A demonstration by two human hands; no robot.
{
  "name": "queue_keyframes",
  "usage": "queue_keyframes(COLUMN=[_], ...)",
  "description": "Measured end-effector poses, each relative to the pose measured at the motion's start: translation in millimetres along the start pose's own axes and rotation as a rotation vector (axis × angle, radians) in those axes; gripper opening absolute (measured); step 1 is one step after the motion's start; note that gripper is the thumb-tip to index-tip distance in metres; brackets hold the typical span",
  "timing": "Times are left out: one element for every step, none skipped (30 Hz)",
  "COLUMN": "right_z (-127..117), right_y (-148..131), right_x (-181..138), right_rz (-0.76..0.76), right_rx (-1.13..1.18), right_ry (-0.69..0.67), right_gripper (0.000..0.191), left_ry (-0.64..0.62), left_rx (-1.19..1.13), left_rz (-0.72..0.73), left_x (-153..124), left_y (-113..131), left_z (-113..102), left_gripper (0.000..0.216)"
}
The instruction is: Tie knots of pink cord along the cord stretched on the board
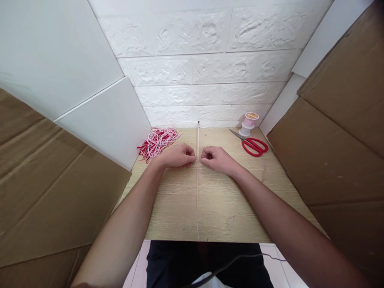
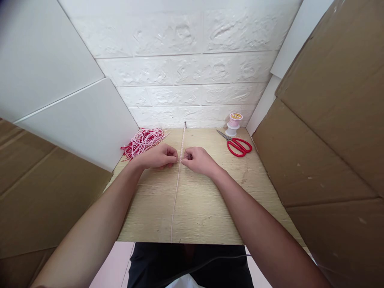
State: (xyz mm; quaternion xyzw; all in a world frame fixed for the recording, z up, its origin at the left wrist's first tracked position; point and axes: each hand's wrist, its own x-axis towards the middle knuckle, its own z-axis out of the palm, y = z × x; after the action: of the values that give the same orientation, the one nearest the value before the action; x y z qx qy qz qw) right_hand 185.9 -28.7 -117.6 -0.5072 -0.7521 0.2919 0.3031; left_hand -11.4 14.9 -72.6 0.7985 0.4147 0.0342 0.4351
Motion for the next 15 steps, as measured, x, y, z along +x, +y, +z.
queue_keyframes(right_z=[-0.2, -0.3, -0.4, -0.3, -0.2, 0.0, 0.3, 0.7, 1.1, 1.5, 1.7, 1.9, 1.7, 1.4, 0.8], right_y=[-0.2, -0.5, -0.8, -1.1, -1.4, -1.7, -1.8, -1.9, -1.9, -1.9, -1.7, -1.6, -1.3, -1.1, -0.9], right_x=[0.0, 0.0, 0.0, -0.1, -0.2, -0.3, -0.3, -0.3, -0.3, -0.3, -0.2, -0.1, -0.1, -0.1, 0.0], right_rz=[0.005, 0.011, 0.016, 0.019, 0.019, 0.017, 0.014, 0.01, 0.007, 0.007, 0.009, 0.01, 0.011, 0.012, 0.01], right_rx=[-0.002, -0.004, -0.006, -0.008, -0.011, -0.013, -0.014, -0.014, -0.014, -0.015, -0.016, -0.016, -0.015, -0.013, -0.013], right_ry=[0.003, 0.008, 0.014, 0.018, 0.022, 0.023, 0.022, 0.021, 0.021, 0.023, 0.028, 0.033, 0.04, 0.044, 0.046], right_gripper=[0.01, 0.01, 0.01, 0.011, 0.011, 0.011, 0.011, 0.011, 0.011, 0.011, 0.011, 0.011, 0.01, 0.01, 0.01], left_ry=[0.0, -0.001, -0.001, 0.0, 0.001, 0.002, 0.004, 0.005, 0.007, 0.009, 0.012, 0.017, 0.024, 0.029, 0.032], left_rx=[0.0, 0.002, 0.006, 0.01, 0.016, 0.022, 0.025, 0.027, 0.027, 0.023, 0.018, 0.013, 0.009, 0.004, -0.002], left_rz=[0.006, 0.012, 0.016, 0.018, 0.019, 0.018, 0.016, 0.014, 0.011, 0.007, 0.002, -0.004, -0.011, -0.017, -0.022], left_x=[0.2, 0.4, 0.7, 0.9, 1.1, 1.3, 1.5, 1.6, 1.7, 1.7, 1.6, 1.5, 1.3, 1.2, 1.2], left_y=[-0.4, -0.8, -1.2, -1.7, -2.2, -2.7, -3.3, -3.7, -4.1, -4.4, -4.6, -4.6, -4.6, -4.6, -4.8], left_z=[0.1, 0.1, 0.1, 0.1, 0.0, 0.0, 0.1, 0.2, 0.3, 0.5, 0.5, 0.4, 0.2, -0.3, -0.9], left_gripper=[0.016, 0.015, 0.015, 0.015, 0.015, 0.015, 0.015, 0.016, 0.016, 0.016, 0.016, 0.016, 0.017, 0.018, 0.019])
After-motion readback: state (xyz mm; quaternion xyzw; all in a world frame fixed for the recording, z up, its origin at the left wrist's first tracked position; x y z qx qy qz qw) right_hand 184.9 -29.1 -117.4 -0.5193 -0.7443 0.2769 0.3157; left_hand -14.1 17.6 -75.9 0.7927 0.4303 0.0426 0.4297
